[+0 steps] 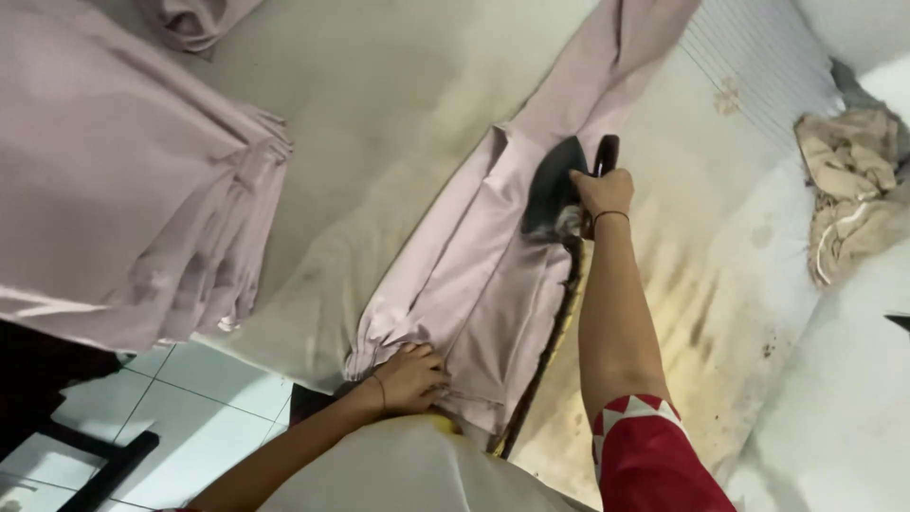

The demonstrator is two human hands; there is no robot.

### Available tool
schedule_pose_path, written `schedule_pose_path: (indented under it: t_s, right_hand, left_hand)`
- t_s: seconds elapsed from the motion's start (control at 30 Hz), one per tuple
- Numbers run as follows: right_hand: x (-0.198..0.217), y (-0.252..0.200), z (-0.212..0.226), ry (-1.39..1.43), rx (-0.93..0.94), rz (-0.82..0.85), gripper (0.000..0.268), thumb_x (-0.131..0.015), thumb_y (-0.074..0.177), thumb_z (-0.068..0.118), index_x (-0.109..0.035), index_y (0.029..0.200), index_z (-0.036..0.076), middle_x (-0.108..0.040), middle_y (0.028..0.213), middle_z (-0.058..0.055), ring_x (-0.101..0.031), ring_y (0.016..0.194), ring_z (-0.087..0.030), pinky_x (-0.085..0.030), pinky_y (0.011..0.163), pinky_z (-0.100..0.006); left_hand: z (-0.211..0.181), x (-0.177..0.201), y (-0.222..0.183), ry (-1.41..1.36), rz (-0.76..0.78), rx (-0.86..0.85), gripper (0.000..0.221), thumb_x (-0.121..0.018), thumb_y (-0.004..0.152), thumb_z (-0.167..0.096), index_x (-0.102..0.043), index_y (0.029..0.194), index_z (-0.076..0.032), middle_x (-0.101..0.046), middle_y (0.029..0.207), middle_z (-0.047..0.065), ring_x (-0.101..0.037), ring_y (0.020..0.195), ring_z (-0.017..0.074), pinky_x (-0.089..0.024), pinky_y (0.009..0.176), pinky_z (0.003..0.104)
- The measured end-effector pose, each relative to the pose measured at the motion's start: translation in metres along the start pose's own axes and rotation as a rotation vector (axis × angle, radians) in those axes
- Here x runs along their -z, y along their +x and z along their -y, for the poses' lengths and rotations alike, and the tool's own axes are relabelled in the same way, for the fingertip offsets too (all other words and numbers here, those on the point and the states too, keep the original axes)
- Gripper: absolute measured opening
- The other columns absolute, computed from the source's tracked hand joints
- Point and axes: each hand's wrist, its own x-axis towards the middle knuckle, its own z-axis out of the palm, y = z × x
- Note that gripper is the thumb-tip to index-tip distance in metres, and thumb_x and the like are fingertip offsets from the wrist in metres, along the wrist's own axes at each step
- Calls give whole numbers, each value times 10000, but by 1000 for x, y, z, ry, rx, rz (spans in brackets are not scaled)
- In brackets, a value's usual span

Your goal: Ironing and folding fabric trousers on a work table

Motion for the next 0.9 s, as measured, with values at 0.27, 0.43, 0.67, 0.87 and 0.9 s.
schedule_pose_path:
  t_s: [0.27, 0.43, 0.67, 0.87, 0.9]
  right_hand:
    - [30, -28, 33, -55, 77, 2, 763, -633, 922, 720, -646, 907, -42, -701, 896, -228, -695, 833, -409, -534, 694, -504]
    - [-8, -44, 61, -79, 199, -47, 852, -600, 925, 755, -732, 961, -86, -708, 959, -344, -673, 995, -510, -487, 843, -555]
    - [-32, -79, 91, -18, 221, 67, 911, -705, 779, 750, -668, 1093, -105, -704, 1090, -305, -675, 1081, -467, -545, 911, -498]
    - [-43, -50, 48, -66, 314, -48, 546, -816, 827, 536, -721, 971, 17, -730, 925, -209, -722, 989, -411, -561, 828, -501]
    - [-31, -43, 35, -93, 366, -124, 554, -820, 810, 639, -728, 846, 94, -728, 797, -151, -755, 882, -370, -580, 718, -489]
  left_hand:
    - [-16, 11, 4, 145, 24, 50, 262, -637, 903, -433, -790, 1019, -254, -686, 1035, -16, -562, 1037, 279, -419, 866, 475]
    - [-16, -4, -20, 280, -320, 18, 231, -653, 805, -348, -763, 989, -262, -655, 1018, 22, -560, 952, 301, -415, 754, 463]
    - [-7, -33, -37, 165, -73, 126, 307, -687, 827, -497, -774, 1017, -272, -684, 1112, 12, -533, 1130, 304, -393, 958, 513]
    - [-14, -24, -42, 350, -535, -37, 162, -628, 890, -288, -741, 990, -228, -700, 1039, 10, -620, 1070, 284, -457, 878, 494]
    - [-18, -1, -39, 191, -657, -105, 168, -587, 958, -219, -735, 998, -148, -701, 1048, 62, -632, 1068, 291, -471, 873, 464]
